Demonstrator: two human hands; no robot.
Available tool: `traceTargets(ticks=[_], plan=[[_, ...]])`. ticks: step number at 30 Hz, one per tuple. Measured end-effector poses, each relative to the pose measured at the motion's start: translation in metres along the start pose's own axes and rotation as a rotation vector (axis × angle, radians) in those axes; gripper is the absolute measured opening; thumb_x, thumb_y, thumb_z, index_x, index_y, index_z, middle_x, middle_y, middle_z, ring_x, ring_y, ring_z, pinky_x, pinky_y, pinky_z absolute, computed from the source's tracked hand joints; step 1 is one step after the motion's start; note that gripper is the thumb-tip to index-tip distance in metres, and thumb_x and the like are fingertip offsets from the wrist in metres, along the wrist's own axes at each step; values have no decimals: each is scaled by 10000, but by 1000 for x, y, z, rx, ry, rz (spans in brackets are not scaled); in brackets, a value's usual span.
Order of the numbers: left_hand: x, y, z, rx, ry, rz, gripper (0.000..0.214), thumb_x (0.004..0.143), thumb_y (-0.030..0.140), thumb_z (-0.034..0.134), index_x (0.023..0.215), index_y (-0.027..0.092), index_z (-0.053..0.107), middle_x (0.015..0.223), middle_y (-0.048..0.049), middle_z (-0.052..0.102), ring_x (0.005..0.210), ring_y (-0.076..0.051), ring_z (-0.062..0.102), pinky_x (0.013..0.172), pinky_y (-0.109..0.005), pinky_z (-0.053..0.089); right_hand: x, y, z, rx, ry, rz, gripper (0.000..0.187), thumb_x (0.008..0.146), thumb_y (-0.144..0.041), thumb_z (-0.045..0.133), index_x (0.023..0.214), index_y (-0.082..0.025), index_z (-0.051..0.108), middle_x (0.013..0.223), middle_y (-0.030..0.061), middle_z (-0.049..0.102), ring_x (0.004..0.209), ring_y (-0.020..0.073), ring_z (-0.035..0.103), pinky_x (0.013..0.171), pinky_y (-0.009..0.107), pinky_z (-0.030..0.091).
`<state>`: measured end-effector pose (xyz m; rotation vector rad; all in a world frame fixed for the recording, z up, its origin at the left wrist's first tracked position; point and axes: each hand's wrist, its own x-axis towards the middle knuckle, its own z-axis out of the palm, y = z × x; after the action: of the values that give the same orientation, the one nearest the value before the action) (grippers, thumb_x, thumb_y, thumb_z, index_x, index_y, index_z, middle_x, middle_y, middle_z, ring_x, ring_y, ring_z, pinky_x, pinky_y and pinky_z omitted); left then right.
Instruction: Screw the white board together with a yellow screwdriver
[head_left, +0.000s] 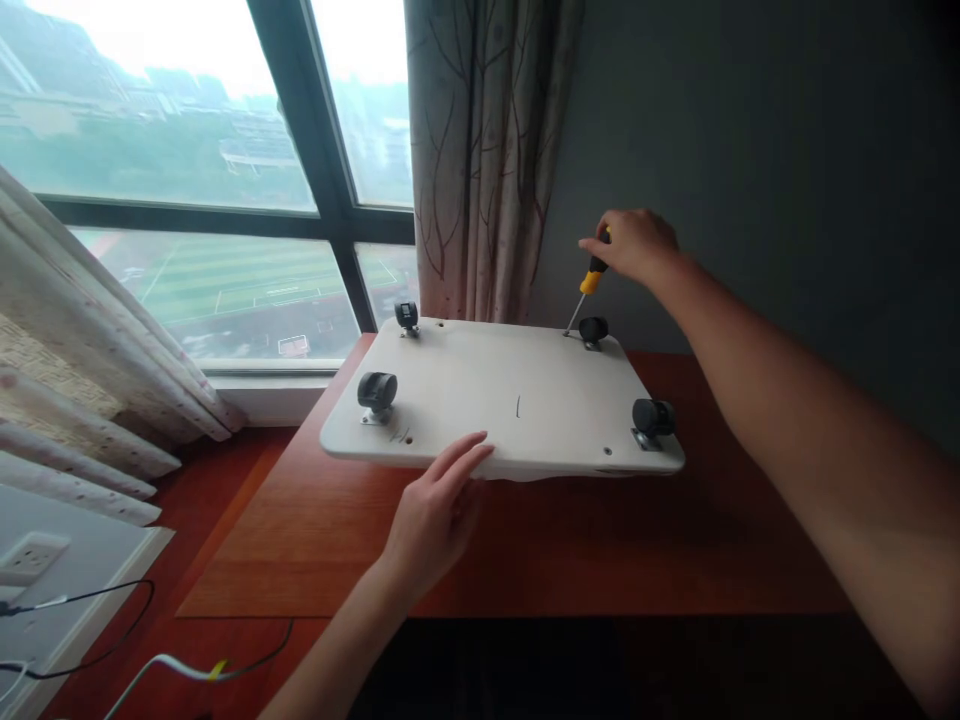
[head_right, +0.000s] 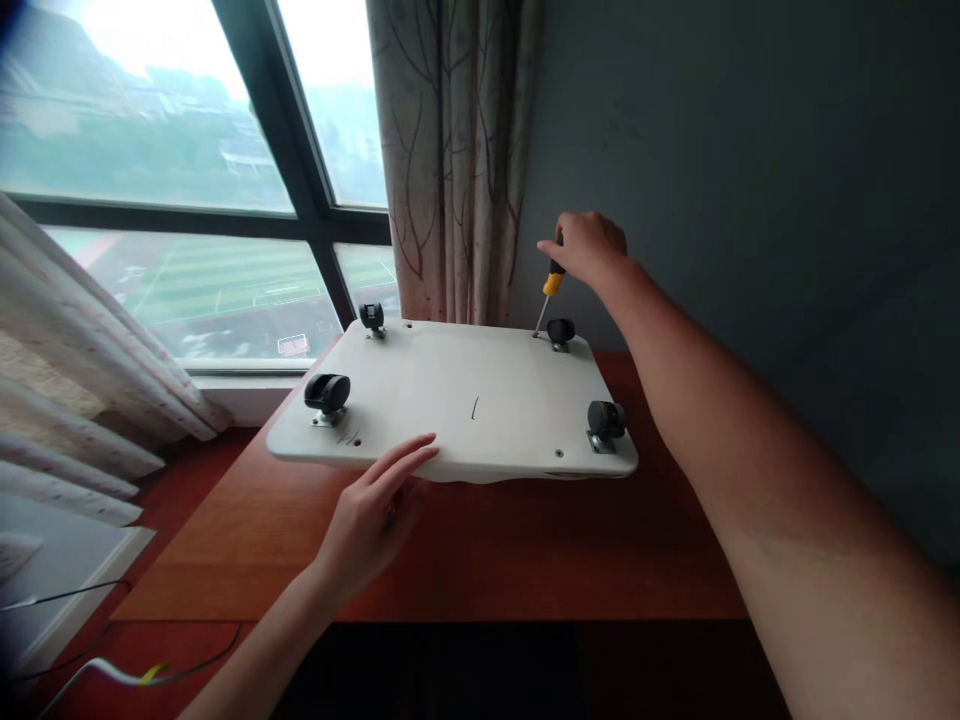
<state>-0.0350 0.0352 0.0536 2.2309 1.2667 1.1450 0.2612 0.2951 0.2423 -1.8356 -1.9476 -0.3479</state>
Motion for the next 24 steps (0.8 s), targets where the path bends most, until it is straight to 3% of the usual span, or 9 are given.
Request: traceTargets(ticks=[3,7,13,16,19,24], plan=[[-12,-4,11,54,-14,-14,474,968,130,442,1419,271,469,1514,-108,479,911,-147,714,792,-269,594,4,0,6,22,-2,16,369,856,-487,587,1108,-227,661,1172,150,662,1068,352,623,887,516,502],[-19,-4,22,216,-48,27,595,975,143,420,1537,288,289,1597,-121,354,1273,-256,594,933,-360,582,9,0,4,111,-120,-45,349,785,-377,673,1118,-275,662,1188,94,666,1030,313,636,839,464,542],[-22,-1,32,280,-38,-19,672,961,180,451,1567,295,184,1621,-138,294,1296,-289,573,900,-386,601,-4,-5,6,24,32,29,404,853,-457,614,1169,-207,647,1170,174,649,1133,376,591,926,545,465],[-22,-1,34,283,-26,-26,671,955,171,453,1564,286,196,1620,-132,298,1323,-280,551,917,-374,595,-1,-5,8,81,-38,43,468,798,-368,674,1226,-186,626,1249,177,623,1105,351,607,914,498,491],[-21,0,33,274,-20,-26,647,954,165,452,1553,269,230,1613,-126,311,1363,-265,511,975,-366,569,3,-1,5,133,-125,48,459,740,-354,733,1171,-212,660,1184,139,666,1043,334,629,872,469,522],[-20,1,33,243,-22,-46,634,960,167,445,1547,271,230,1611,-129,302,1377,-262,492,993,-372,558,-1,3,1,6,-13,106,490,796,-525,675,1152,-190,651,1142,193,661,1141,405,586,944,573,453]])
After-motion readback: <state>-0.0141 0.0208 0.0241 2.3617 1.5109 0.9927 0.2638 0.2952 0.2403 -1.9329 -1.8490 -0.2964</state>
